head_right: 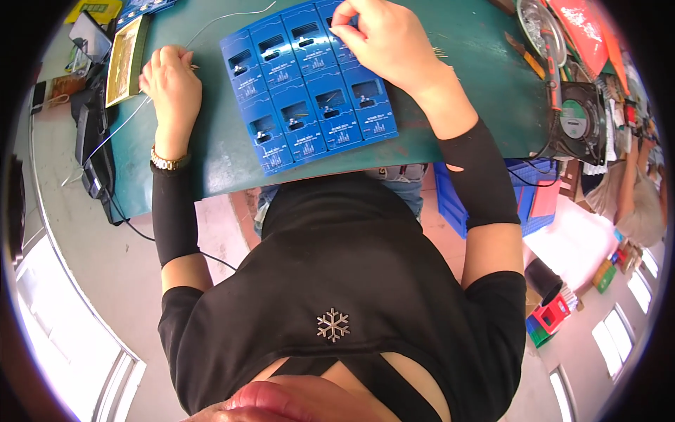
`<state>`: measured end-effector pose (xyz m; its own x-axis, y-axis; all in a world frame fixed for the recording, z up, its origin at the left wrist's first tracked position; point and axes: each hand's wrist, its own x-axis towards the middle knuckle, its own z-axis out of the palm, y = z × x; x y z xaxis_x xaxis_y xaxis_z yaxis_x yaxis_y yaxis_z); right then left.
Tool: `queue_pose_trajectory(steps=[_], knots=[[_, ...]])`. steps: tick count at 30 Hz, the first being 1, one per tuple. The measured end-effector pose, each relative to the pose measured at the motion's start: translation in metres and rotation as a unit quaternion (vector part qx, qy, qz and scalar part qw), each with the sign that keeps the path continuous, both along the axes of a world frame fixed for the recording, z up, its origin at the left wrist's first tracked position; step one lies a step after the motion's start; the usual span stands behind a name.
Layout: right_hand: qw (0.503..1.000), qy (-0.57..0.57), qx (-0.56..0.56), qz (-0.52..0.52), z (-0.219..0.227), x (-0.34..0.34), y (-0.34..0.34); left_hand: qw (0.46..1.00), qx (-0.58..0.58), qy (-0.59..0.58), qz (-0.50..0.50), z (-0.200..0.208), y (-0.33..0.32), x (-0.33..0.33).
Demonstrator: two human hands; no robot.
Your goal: The person solders wires onto blue electronic circuit breakers with a soldering iron and solder wire.
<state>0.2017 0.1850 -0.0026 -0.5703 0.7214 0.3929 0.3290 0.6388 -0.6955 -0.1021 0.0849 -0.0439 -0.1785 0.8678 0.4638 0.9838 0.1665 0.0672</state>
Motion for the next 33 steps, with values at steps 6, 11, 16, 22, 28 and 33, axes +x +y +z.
queue_pose_trajectory(steps=[6,11,16,22,28,33], knots=[[0.996,-0.041,0.068,0.047,-0.014,0.016,0.011,0.952,0.097,-0.291,-0.012,0.013,-0.001,0.002],[0.991,-0.094,0.071,0.066,-0.006,0.035,0.024,0.86,0.12,-0.492,-0.062,0.02,-0.01,0.009],[0.986,-0.134,-0.064,-0.073,0.001,0.101,0.035,0.802,0.108,-0.579,-0.099,0.023,-0.018,0.035],[0.981,-0.152,-0.082,-0.09,-0.006,0.109,0.029,0.89,0.033,-0.438,-0.122,0.02,-0.025,0.049],[0.976,-0.169,-0.101,-0.091,-0.009,0.102,0.026,0.918,0.012,-0.375,-0.125,0.019,-0.02,0.053],[0.974,-0.2,-0.076,-0.068,-0.008,0.105,0.028,0.911,0.005,-0.396,-0.112,0.019,-0.019,0.053]])
